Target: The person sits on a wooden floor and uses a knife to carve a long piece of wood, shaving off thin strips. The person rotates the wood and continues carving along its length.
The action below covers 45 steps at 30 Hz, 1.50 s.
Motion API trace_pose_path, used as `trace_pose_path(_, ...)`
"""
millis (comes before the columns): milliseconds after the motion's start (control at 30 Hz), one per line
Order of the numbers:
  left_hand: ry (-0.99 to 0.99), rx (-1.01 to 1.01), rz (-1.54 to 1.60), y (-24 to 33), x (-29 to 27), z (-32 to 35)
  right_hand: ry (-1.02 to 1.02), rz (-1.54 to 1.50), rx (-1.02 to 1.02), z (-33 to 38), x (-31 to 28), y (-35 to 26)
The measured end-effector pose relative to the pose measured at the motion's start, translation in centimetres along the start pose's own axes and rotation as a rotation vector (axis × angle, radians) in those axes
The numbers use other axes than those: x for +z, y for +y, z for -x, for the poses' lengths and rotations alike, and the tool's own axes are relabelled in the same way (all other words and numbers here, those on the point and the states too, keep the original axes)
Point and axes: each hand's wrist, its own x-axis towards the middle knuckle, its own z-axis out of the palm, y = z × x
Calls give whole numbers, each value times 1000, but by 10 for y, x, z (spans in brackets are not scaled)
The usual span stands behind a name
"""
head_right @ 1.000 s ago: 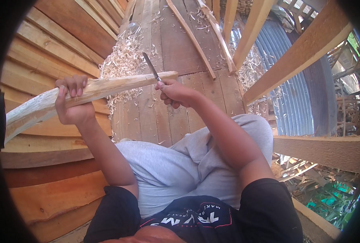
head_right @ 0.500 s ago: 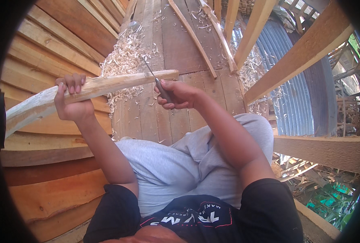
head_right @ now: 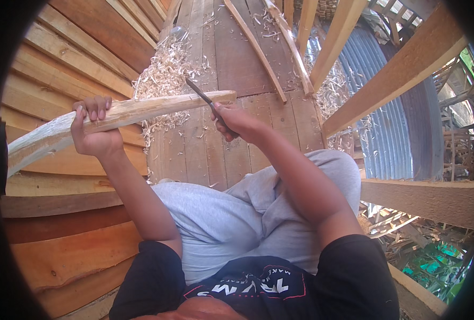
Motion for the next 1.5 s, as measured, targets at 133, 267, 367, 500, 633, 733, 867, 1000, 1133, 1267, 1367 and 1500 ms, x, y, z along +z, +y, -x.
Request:
trace_pose_path(133,10,-2,0,-1,1,0,123,3,87,4,8,10)
trace_pose_path(267,-8,0,12,0,-2,-2,252,415,-75,8,23,7)
trace_pose_path(367,-53,-1,25,0,-3,-2,273,563,-129,9,29,7)
trace_pose_path(500,-128,-15,41,0,-2,0,289,559,-116,3,34,16)
trace_pose_path(633,-198,-16,64,-3,1,-3,297,551,-255,-9,29,37)
trace_pose_path(733,-201,-28,72,-2,4,-4,378,600,-321,-11,33,38)
trace_pose_path(867,-187,-20,77,-2,-5,-3,268,533,-151,4,21,10)
trace_pose_path(1000,-226,-4,69,0,-8,2,430,674,-439,6,11,-6)
trace_pose_path(1133,-322,1,109,-7,-12,1,474,652,-418,4,7,-7)
trace_pose_path(1267,-252,101,60,-9,-8,8,322,451,-479,7,12,-5)
trace_pose_path(1367,-249,199,-5,-14,-4,14,339,547,-397,-2,4,0)
trace_pose_path(1500,-296,80,-166,-1,8,17,483,533,-39,-5,-1,-4)
